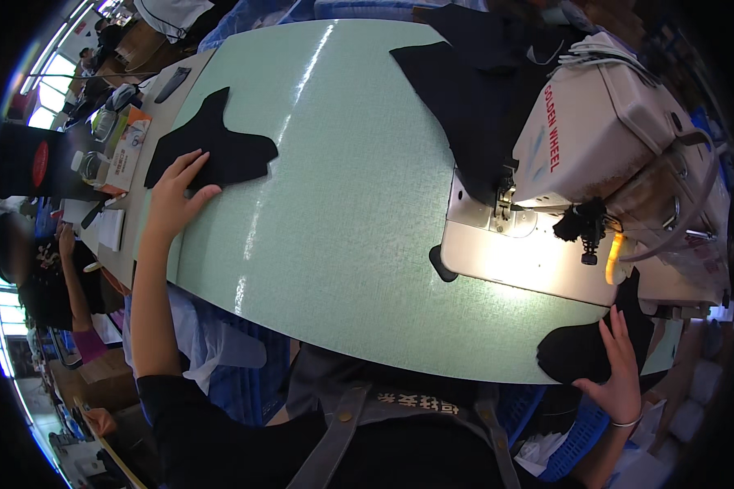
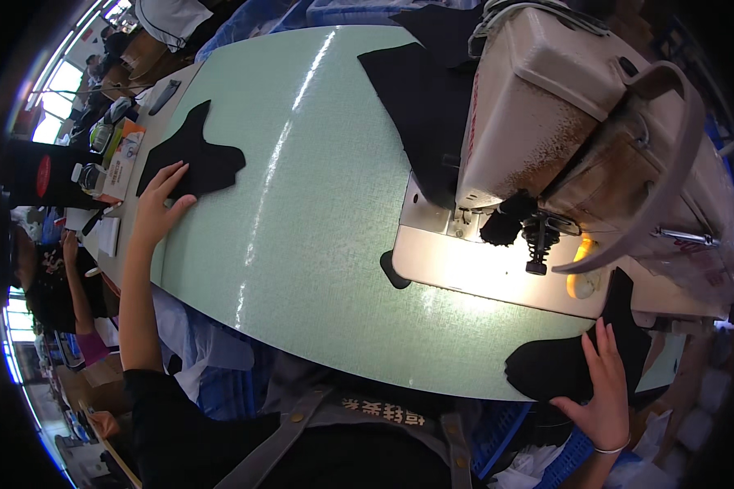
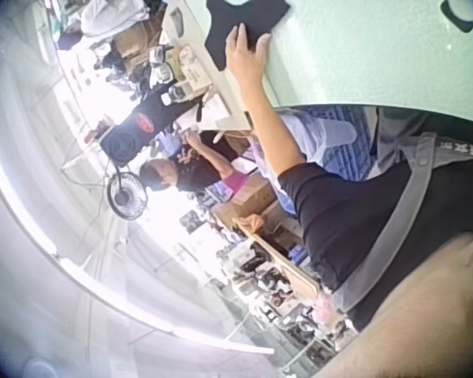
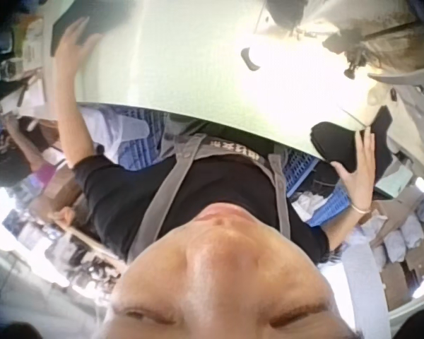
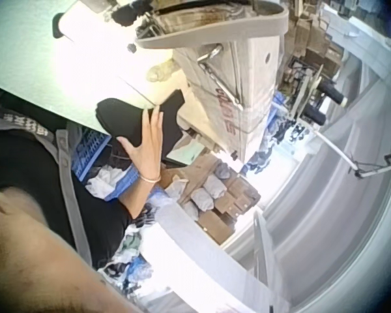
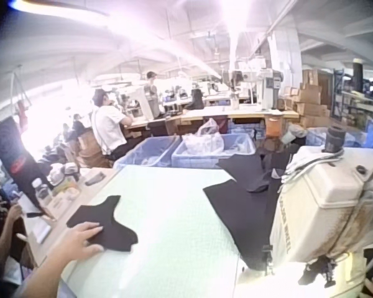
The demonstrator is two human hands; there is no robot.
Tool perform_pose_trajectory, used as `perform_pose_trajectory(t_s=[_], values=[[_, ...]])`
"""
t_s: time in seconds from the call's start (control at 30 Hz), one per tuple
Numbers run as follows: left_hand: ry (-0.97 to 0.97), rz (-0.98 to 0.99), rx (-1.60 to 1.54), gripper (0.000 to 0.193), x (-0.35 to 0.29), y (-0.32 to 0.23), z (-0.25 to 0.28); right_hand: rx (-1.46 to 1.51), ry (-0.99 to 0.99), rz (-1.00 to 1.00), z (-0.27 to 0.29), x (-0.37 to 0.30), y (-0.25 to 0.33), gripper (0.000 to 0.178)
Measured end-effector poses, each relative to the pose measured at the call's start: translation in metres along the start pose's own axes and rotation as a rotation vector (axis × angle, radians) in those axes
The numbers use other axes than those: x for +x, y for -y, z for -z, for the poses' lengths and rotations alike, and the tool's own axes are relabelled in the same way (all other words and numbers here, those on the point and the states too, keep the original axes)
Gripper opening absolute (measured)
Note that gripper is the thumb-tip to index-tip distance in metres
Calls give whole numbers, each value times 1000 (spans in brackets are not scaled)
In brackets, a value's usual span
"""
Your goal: The person aligns and stitches shoe fabric pieces together using a sewing machine.
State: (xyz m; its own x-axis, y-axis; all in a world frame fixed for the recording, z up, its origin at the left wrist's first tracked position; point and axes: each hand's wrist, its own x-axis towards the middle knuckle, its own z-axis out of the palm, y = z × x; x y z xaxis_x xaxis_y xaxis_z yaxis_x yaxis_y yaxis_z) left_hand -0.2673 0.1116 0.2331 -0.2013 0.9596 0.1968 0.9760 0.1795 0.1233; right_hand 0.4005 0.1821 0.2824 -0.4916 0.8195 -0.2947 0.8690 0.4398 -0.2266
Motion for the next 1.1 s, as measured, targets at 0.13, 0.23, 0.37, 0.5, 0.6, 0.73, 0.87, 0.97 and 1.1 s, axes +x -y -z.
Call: perform_pose_trajectory(t_s=[0.13,0.23,0.37,0.5,0.6,0.73,0.87,0.97,1.1], values=[[-62,-40,37,49,1,13,-2,52,-57,91,-2,3,-7,87],[-86,-16,-70,43,3,24,0,70,-97,150,-3,1,-14,74],[-165,62,-60,43,8,22,-14,70,-165,99,-13,-5,-24,66],[-315,73,-276,49,12,54,-20,1,-322,61,-28,0,-41,55],[-488,505,-62,43,29,68,12,241,-304,14,-5,2,-38,53],[-420,145,-392,37,62,-56,55,296,-494,-68,33,0,12,51],[175,-373,-170,72,26,-190,37,26,-201,299,46,41,61,66],[427,-544,-237,81,-14,-239,3,-92,48,454,24,85,90,87],[447,-607,-325,82,-1,-242,0,-43,174,438,19,92,74,95]])
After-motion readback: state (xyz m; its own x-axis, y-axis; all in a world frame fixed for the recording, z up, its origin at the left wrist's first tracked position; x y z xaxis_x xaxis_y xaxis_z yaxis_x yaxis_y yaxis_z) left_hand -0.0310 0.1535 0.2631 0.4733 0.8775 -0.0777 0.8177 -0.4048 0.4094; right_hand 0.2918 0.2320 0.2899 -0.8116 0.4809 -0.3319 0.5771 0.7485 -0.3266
